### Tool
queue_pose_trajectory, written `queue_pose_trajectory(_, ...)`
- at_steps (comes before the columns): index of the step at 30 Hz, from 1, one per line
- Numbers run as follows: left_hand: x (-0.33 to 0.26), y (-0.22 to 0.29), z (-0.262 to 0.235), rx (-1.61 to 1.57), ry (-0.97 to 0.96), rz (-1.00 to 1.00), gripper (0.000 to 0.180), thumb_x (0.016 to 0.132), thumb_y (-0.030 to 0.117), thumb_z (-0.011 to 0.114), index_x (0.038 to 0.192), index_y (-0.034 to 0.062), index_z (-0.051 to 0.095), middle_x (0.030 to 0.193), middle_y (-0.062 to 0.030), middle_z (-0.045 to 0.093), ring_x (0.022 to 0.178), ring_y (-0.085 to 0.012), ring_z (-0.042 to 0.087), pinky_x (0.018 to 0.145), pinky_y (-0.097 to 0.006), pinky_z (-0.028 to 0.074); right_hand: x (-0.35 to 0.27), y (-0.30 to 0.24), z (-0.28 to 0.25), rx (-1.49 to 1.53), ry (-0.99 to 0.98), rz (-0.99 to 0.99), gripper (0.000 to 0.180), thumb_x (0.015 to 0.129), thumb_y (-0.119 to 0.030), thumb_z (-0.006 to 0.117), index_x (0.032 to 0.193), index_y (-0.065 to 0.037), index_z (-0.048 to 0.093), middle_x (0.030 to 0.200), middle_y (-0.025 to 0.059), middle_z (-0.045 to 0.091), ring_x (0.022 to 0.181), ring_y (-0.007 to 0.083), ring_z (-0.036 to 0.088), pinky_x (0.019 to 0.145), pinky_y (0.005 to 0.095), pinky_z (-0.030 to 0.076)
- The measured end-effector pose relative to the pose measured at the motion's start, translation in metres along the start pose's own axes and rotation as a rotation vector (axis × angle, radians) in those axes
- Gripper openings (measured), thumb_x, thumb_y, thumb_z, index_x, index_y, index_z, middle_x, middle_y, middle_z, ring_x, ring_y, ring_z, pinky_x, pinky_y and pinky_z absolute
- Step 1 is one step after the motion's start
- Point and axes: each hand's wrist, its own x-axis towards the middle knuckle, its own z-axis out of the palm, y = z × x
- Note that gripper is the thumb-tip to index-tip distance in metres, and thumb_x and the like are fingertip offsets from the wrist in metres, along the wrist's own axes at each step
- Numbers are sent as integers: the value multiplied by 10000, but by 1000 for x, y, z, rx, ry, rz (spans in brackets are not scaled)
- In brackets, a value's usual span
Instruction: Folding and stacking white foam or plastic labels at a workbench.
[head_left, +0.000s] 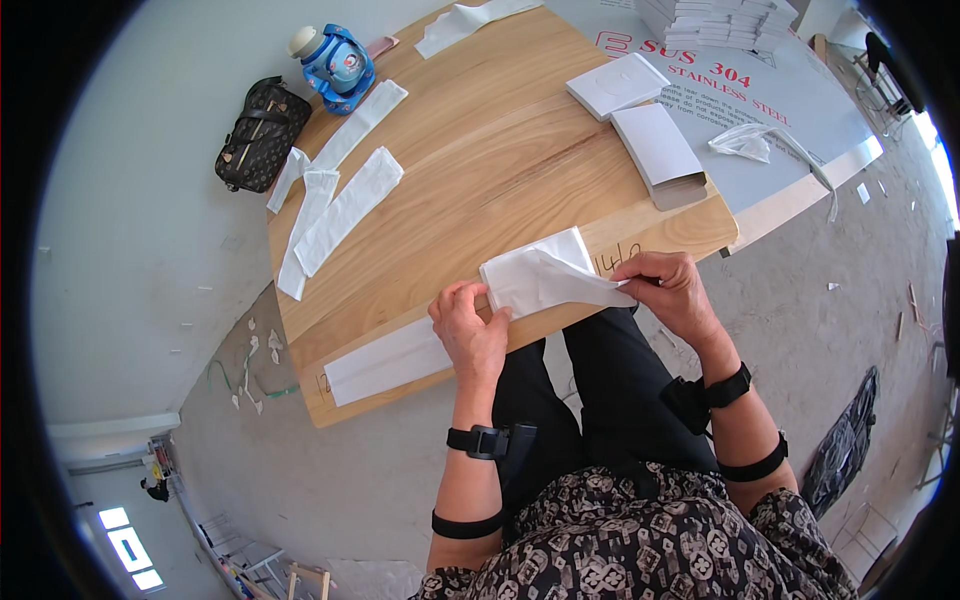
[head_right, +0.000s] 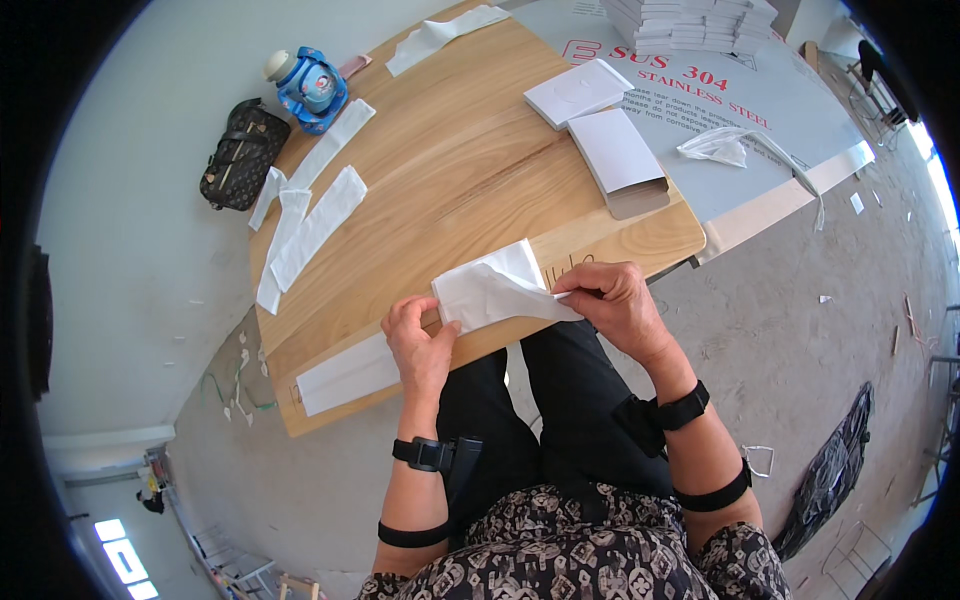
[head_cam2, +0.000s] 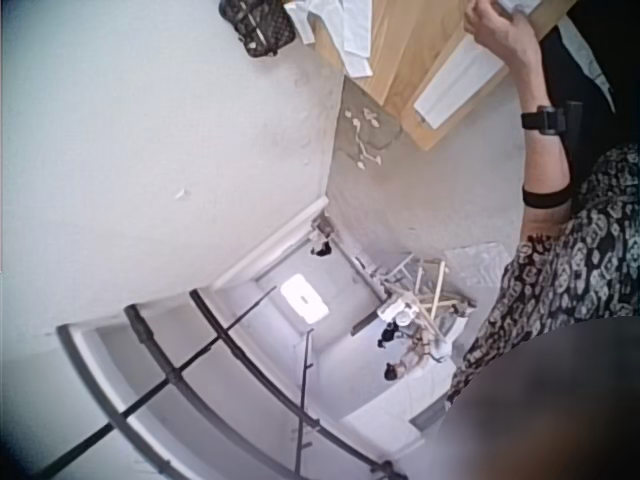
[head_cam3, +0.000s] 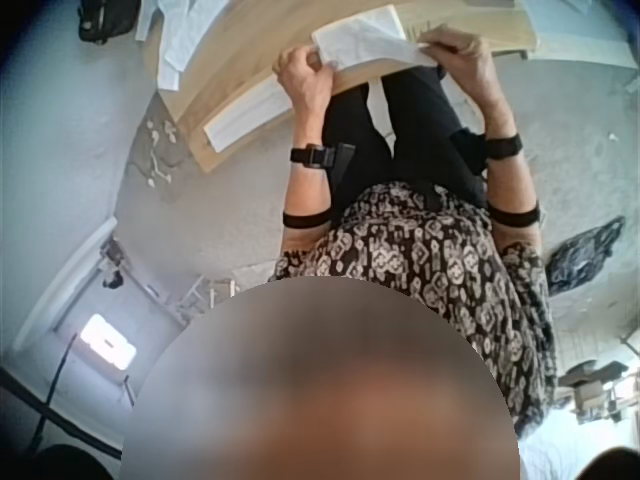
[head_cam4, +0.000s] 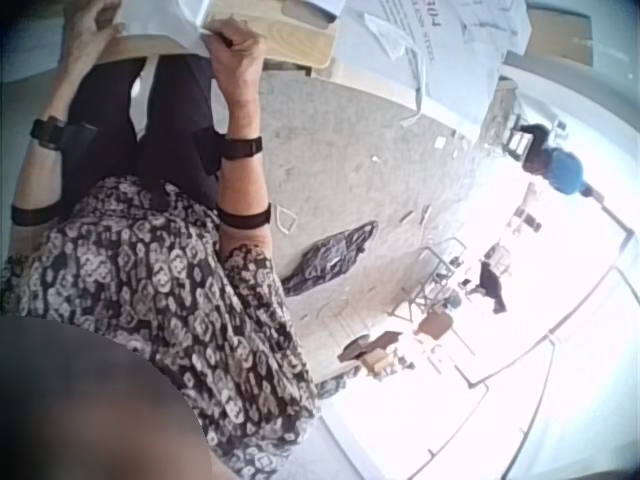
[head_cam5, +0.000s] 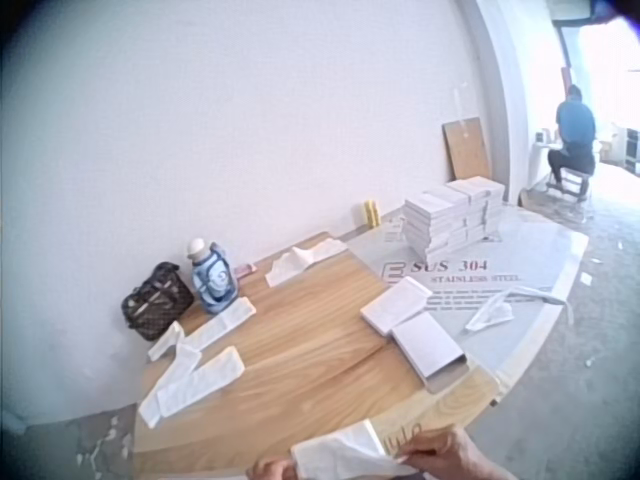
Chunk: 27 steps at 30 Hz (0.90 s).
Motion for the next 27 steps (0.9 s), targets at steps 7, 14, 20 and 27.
queue_pose_trajectory(7, 1, -1, 0, 26, 10, 15, 354, 626, 55, 790, 944, 44, 636, 1110, -102, 585, 1106, -313, 487, 972, -414, 407, 0, 0, -7, 9, 34, 42, 88, 777, 47, 625, 846, 29, 676, 680, 28, 607, 653, 66, 536, 614, 240, 446)
queue_pose_trajectory(14, 1, 0, 1, 25, 5, 4, 350, 626, 59, 792, 940, 44, 637, 1111, -102, 587, 1108, -313, 492, 968, -416, 410, -2, 9, -19, 19, 90, 62, 59, 787, 39, 636, 837, 28, 666, 679, 8, 600, 671, 52, 521, 626, 225, 432)
queue_pose_trajectory(20, 1, -1, 0, 32, 2, 3, 351, 630, 61, 791, 943, 46, 634, 1125, -100, 582, 1111, -311, 492, 968, -413, 411, -5, 13, -29, 44, 124, 77, 46, 801, 45, 632, 828, 24, 663, 691, -9, 607, 666, 46, 514, 628, 220, 426)
queue_pose_trajectory(27, 0, -1, 1, 13, 1, 1, 346, 635, 59, 786, 944, 42, 630, 1131, -105, 578, 1122, -309, 489, 971, -412, 409, -8, 16, -42, 76, 195, 80, 39, 816, 41, 638, 846, 30, 661, 718, -14, 618, 678, 45, 528, 633, 212, 434)
